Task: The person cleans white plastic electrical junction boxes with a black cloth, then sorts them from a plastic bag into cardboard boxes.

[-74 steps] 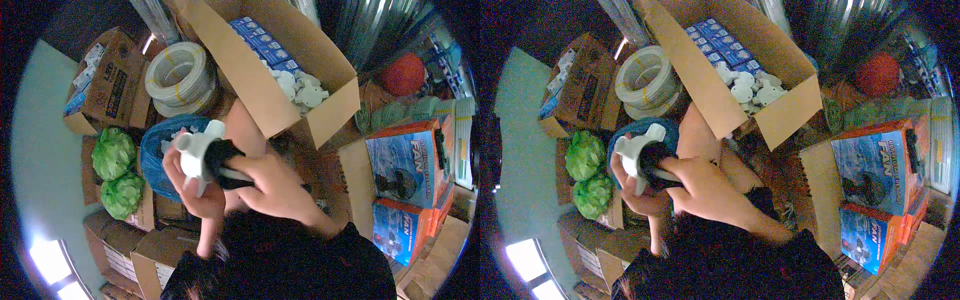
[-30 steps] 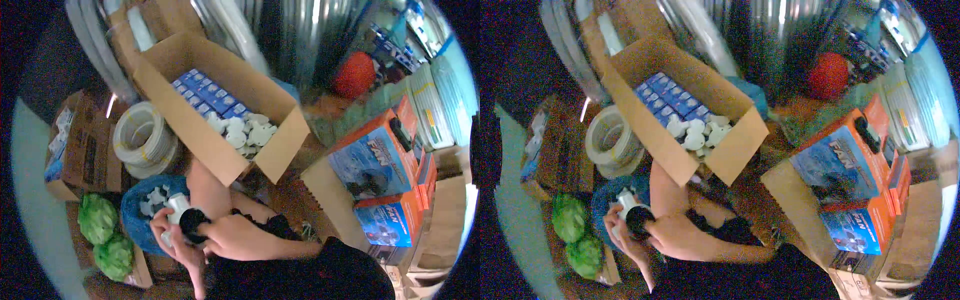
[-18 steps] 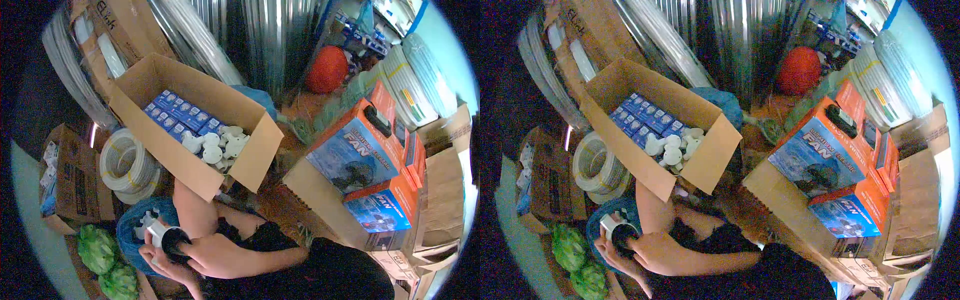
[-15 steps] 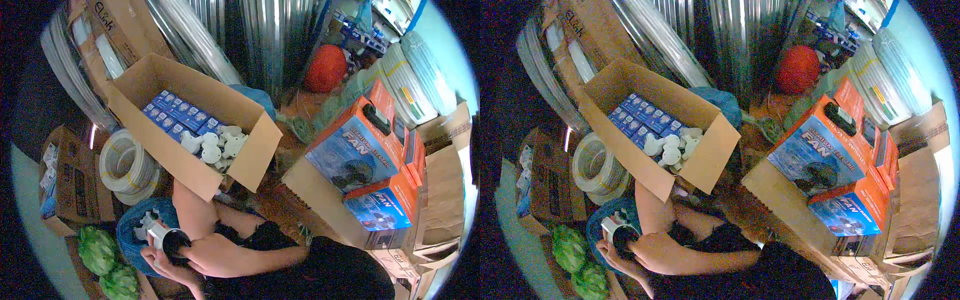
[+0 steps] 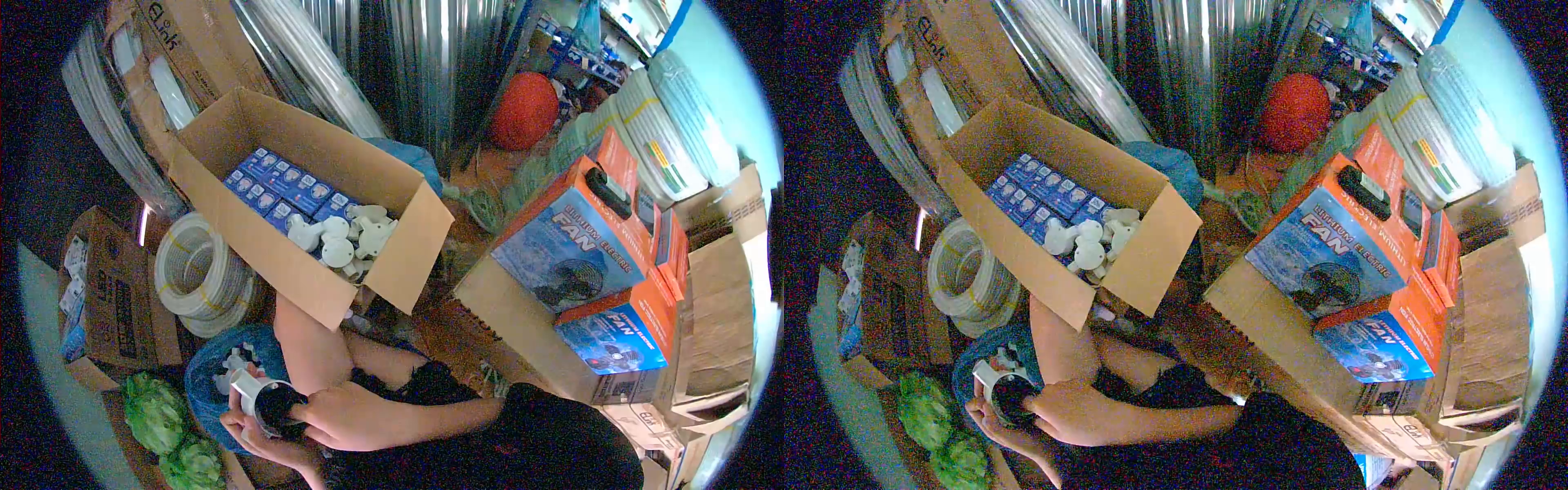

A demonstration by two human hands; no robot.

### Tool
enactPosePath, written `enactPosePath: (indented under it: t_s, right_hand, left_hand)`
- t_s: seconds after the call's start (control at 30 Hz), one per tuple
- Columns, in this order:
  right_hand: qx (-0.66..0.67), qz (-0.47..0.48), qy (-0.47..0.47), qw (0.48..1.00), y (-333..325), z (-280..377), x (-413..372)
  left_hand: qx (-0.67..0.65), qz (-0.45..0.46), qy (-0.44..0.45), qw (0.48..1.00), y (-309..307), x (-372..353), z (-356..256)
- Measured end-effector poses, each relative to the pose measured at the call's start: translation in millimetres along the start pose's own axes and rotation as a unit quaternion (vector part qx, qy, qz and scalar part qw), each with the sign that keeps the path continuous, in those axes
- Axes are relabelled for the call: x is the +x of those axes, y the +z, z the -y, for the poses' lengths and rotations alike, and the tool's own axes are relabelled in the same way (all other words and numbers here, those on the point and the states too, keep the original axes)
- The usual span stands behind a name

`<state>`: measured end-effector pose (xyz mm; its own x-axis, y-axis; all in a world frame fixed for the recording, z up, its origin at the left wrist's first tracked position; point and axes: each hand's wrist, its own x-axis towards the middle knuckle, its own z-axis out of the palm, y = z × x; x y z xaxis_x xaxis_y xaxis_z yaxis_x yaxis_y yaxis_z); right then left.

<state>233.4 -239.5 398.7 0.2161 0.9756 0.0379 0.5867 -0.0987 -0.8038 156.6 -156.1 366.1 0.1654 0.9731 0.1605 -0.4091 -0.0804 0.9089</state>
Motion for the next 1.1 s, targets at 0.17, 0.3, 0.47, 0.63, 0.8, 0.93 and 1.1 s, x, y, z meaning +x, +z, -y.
enactPosePath:
  t_s: [0.17,0.3,0.47,0.63,0.8,0.93,1.1]
  right_hand:
    - [-0.039,-0.015,-0.025,0.999,7.4,-4.4,-1.6]
    - [0.053,0.05,-0.041,0.996,2.5,-14.3,-4.3]
    - [0.136,-0.055,-0.029,0.989,-20.3,-25.5,-6.5]
    - [0.271,-0.06,0.133,0.951,-14.6,-25.3,-2.8]
    - [0.256,-0.069,0.084,0.96,10.2,-30.7,-1.3]
    - [0.186,-0.119,0.048,0.974,16.3,-35.4,0.4]
    - [0.068,-0.103,-0.047,0.991,13.4,-26.7,5.2]
  left_hand:
    - [0.044,-0.032,-0.03,0.998,-9.3,4.4,1.8]
    - [0.013,-0.036,-0.02,0.999,-25.2,15.5,13.0]
    - [-0.057,-0.089,-0.162,0.981,-21.4,30.8,4.7]
    - [-0.206,-0.038,-0.288,0.934,-25.8,31.3,14.8]
    - [-0.186,-0.07,-0.257,0.946,0.4,21.5,10.1]
    - [0.196,0.049,0.036,0.979,-14.4,27.8,26.9]
    - [0.0,0.185,-0.087,0.979,-5.5,3.7,17.5]
